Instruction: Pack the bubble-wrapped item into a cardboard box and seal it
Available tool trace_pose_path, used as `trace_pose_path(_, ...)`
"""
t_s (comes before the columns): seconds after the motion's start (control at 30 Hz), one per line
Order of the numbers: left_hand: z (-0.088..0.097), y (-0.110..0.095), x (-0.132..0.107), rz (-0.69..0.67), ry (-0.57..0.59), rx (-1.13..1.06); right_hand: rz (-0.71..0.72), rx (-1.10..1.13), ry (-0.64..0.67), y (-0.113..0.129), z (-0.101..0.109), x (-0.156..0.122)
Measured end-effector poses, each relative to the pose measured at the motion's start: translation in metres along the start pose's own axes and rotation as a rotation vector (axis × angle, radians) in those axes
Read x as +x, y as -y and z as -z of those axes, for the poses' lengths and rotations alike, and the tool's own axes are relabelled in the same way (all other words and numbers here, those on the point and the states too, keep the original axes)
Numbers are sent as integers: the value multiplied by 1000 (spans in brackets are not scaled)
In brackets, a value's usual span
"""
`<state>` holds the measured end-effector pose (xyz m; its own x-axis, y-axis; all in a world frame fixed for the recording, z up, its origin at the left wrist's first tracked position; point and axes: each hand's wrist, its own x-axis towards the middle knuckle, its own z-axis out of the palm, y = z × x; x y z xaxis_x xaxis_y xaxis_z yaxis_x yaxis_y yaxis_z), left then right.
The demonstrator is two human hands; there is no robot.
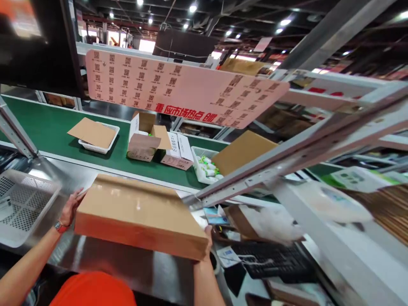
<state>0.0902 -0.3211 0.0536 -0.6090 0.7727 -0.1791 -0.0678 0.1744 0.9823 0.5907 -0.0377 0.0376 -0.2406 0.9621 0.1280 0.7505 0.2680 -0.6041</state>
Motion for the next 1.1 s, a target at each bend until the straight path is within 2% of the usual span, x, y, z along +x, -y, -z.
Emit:
trace_pose_path(0.1, 19, 40, -18, 130, -9, 270, -244, 285, 177, -7, -13, -22)
trace_pose_path(0.17, 14, 58, -24, 134, -30, 454, -326, 311, 192, -7, -27, -29)
trace_pose_path(0.23, -6, 64, -22, 43, 16, 576, -305, 256, 165, -1, -44, -29)
trace_pose_path(0.37, -76, 52, -4, -247, 199, 890, -112, 193, 162, 38, -91, -21)
trace_pose_path(0.47, -120, 45, 9, -314, 315, 1058, 74, -32, 164, 79, -133, -17)
trace_pose_path(0.57, -138, 54, 14, -314, 385, 1130, 105, -280, 227, 106, -170, -24)
trace_pose_path(0.63, -141, 61, 15, -304, 393, 1141, 105, -360, 254, 110, -185, -32)
trace_pose_path(0.73, -144, 65, 16, -290, 400, 1172, 118, -393, 250, 107, -192, -36)
trace_pose_path(0.83, -143, 60, 20, -283, 436, 1181, 99, -353, 298, 103, -182, -26)
trace_pose_path(0.9, -133, 56, 23, -276, 433, 1138, 84, -336, 299, 98, -168, -18)
trace_pose_path(0.97, -114, 55, 26, -235, 328, 1069, 3, -354, 208, 87, -151, -14)
trace_pose_path(1.03, -90, 58, 29, -127, 135, 937, -139, -365, 96, 70, -135, -17)
trace_pose_path(1.1, -69, 63, 32, 0, 14, 779, -249, -349, 67, 53, -123, -22)
